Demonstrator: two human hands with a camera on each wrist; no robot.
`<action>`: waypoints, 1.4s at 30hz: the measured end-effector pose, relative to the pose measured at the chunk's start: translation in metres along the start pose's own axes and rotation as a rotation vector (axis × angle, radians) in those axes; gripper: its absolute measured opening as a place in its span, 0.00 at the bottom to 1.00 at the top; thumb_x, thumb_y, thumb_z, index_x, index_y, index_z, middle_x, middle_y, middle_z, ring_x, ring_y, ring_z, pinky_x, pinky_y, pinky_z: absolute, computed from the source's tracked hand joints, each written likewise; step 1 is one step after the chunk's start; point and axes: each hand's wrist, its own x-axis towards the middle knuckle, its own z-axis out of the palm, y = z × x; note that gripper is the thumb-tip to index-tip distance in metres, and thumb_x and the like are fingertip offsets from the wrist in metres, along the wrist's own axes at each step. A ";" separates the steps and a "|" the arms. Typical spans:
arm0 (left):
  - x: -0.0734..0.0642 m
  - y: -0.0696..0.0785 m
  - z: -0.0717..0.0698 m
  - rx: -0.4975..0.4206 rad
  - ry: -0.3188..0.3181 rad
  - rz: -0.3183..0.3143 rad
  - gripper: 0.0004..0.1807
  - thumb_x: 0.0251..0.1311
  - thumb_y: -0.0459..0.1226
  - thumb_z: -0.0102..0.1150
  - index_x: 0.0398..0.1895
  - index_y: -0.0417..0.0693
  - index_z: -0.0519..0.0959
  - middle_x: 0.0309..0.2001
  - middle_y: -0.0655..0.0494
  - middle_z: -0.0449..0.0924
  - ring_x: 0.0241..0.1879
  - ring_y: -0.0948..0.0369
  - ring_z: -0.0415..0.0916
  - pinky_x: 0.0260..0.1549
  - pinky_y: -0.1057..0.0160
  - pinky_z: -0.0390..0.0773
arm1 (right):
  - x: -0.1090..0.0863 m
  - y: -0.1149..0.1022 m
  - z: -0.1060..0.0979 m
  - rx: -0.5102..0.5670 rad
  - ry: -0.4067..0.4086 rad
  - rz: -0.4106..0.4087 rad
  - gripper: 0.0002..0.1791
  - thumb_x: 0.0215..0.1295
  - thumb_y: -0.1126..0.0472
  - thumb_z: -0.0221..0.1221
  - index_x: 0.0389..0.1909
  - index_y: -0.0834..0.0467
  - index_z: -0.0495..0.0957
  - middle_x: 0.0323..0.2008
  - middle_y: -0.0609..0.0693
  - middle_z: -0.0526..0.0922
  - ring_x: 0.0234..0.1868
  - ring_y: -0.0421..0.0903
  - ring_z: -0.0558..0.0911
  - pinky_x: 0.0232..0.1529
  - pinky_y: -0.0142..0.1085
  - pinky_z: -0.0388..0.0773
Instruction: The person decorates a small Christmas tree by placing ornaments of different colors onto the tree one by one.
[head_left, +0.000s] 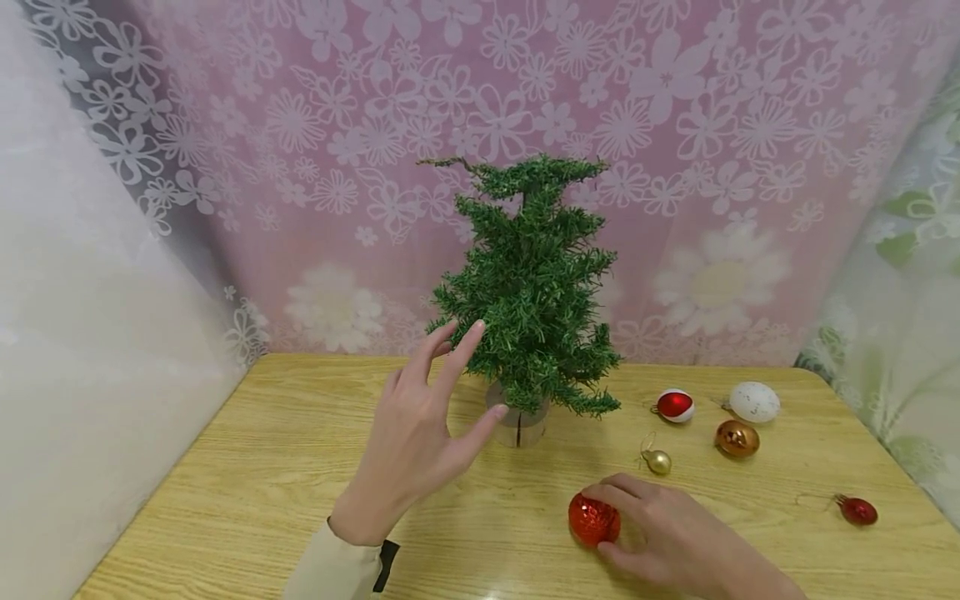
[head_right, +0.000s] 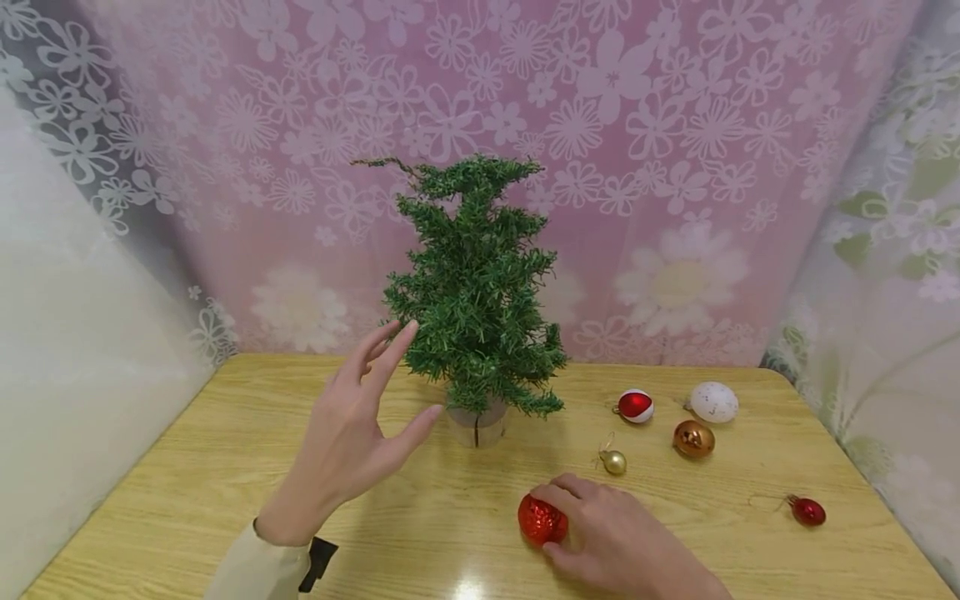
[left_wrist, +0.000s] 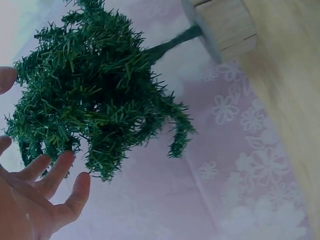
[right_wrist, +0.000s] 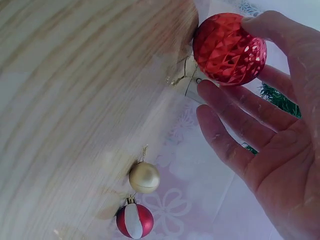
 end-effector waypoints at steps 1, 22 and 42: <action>0.003 0.000 0.000 0.013 -0.002 0.006 0.45 0.62 0.54 0.65 0.81 0.59 0.59 0.72 0.43 0.69 0.56 0.49 0.82 0.45 0.45 0.81 | 0.000 0.001 0.000 -0.002 0.001 -0.003 0.25 0.63 0.45 0.68 0.61 0.45 0.80 0.55 0.43 0.81 0.41 0.33 0.83 0.37 0.32 0.82; 0.049 0.007 0.004 0.117 0.091 0.256 0.26 0.67 0.53 0.62 0.66 0.59 0.78 0.66 0.47 0.75 0.64 0.51 0.75 0.53 0.46 0.75 | -0.002 0.009 0.004 -0.031 0.028 -0.033 0.27 0.61 0.45 0.70 0.60 0.45 0.79 0.54 0.48 0.81 0.40 0.36 0.84 0.36 0.33 0.83; 0.040 0.006 0.025 0.187 0.132 0.333 0.10 0.67 0.47 0.64 0.48 0.62 0.87 0.60 0.52 0.80 0.60 0.52 0.77 0.53 0.48 0.76 | -0.013 0.018 -0.002 0.065 0.080 0.082 0.24 0.61 0.49 0.70 0.57 0.41 0.76 0.55 0.43 0.76 0.41 0.29 0.78 0.35 0.30 0.79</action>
